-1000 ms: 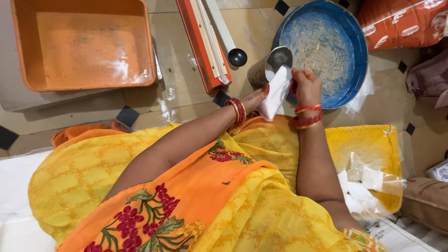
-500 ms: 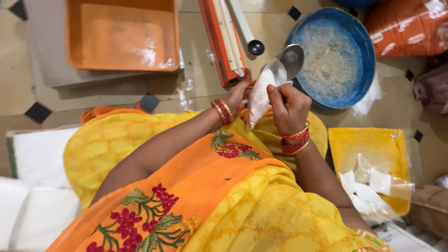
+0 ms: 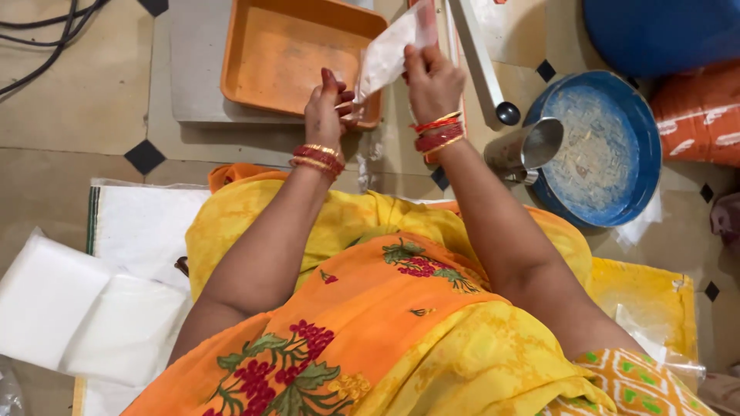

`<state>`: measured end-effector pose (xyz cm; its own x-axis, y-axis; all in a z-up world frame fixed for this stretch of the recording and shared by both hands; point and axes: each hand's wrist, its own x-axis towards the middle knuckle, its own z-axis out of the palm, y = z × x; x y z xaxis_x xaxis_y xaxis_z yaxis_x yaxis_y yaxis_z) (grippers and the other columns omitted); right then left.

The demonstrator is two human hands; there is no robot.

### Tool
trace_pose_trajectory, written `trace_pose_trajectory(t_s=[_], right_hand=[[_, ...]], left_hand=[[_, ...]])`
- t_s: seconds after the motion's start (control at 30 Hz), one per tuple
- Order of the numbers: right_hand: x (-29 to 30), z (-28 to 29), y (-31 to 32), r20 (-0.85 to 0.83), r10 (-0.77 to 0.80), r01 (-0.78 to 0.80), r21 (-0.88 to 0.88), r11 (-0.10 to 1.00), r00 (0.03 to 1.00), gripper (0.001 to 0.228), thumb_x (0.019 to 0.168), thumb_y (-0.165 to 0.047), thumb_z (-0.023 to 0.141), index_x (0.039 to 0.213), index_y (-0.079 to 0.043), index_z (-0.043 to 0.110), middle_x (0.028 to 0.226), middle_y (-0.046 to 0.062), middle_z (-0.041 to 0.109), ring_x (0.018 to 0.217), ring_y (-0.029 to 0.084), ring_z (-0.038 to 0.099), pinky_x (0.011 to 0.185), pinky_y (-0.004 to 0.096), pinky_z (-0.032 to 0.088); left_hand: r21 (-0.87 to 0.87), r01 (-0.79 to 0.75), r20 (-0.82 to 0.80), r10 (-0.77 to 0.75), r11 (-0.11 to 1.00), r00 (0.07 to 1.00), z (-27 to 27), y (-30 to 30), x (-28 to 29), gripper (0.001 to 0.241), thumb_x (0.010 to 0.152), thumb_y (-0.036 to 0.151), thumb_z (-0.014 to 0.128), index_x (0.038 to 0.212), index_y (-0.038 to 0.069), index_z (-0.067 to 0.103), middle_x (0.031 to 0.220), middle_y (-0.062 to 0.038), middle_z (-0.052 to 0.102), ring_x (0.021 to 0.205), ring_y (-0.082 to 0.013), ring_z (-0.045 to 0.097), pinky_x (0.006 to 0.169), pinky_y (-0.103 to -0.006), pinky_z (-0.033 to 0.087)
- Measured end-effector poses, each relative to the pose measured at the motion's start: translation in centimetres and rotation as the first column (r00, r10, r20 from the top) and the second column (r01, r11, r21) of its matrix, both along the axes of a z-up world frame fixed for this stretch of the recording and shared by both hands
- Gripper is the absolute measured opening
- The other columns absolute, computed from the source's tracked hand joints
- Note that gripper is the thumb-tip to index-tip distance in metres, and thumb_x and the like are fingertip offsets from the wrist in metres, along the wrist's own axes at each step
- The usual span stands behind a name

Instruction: Weighing and sealing small bags of white powder using a scale and heat sealer.

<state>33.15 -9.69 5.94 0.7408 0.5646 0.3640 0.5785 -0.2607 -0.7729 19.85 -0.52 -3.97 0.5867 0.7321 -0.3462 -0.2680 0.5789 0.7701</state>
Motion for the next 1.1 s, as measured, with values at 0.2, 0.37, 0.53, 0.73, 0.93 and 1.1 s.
trace_pose_trajectory(t_s=[0.2,0.37,0.53,0.73,0.93,1.1], right_hand=[[0.2,-7.3,-0.2,0.086,-0.032,0.051,-0.240,0.969,0.996,0.027,0.100,-0.030,0.069,0.102,-0.004,0.078,0.085,0.015,0.075,0.075,0.025,0.070,0.068,0.039,0.053],[-1.3,-4.8,-6.3,0.052,0.109,-0.102,-0.118,0.988,0.993,0.040,0.103,-0.030,0.065,0.131,-0.003,0.061,0.111,0.016,0.074,0.094,0.024,0.074,0.080,0.037,0.058],[0.0,-2.1,-17.5,0.010,-0.037,0.036,-0.573,0.819,0.999,0.042,0.108,-0.042,0.060,0.108,-0.003,0.075,0.095,0.020,0.074,0.084,0.029,0.072,0.077,0.038,0.055],[7.3,-1.6,-36.6,0.338,-0.070,0.326,-0.800,0.504,0.938,0.046,0.094,-0.047,0.066,0.124,-0.013,0.075,0.119,0.017,0.073,0.111,0.040,0.067,0.098,0.046,0.052],[13.5,-8.3,-46.2,-0.339,-0.538,0.196,-0.677,0.709,0.772,0.068,0.105,-0.064,0.043,0.141,-0.009,0.059,0.145,0.018,0.060,0.133,0.034,0.055,0.110,0.041,0.039],[6.2,-3.6,-38.3,0.117,-0.304,0.279,-0.773,0.570,0.946,0.065,0.097,-0.062,0.051,0.142,-0.016,0.061,0.143,0.020,0.060,0.130,0.042,0.054,0.109,0.047,0.042]], left_hand=[[-0.032,-0.046,0.058,0.048,0.998,0.997,-1.5,0.2,2.7,0.060,0.097,0.064,0.052,0.099,0.004,0.056,0.086,-0.003,0.059,0.064,-0.0081,0.052,0.053,-0.0236,0.046],[-0.067,-0.083,0.096,0.089,0.994,0.991,-2.5,0.5,2.9,0.055,0.096,0.060,0.054,0.100,0.006,0.056,0.085,-0.005,0.060,0.060,-0.0083,0.046,0.050,-0.0234,0.042],[-0.047,-0.105,0.159,0.112,0.993,0.981,-3.9,1.2,3.4,0.053,0.099,0.057,0.058,0.099,0.004,0.055,0.085,-0.005,0.057,0.060,-0.0083,0.043,0.048,-0.0234,0.038],[0.013,-0.141,0.007,0.141,0.990,0.990,-5.3,1.6,4.1,0.042,0.097,0.044,0.065,0.107,0.003,0.061,0.088,-0.004,0.064,0.064,-0.0065,0.055,0.054,-0.0241,0.052],[0.450,-0.153,-0.132,0.235,0.880,0.963,-9.4,-0.3,6.2,0.024,0.092,0.020,0.077,0.098,0.001,0.066,0.080,-0.006,0.071,0.068,-0.0145,0.063,0.064,-0.0325,0.053],[0.662,0.082,-0.410,0.269,0.745,0.871,-5.2,-3.9,3.5,0.017,0.086,0.014,0.074,0.101,0.008,0.071,0.087,-0.013,0.078,0.082,-0.0282,0.076,0.074,-0.0386,0.057]])
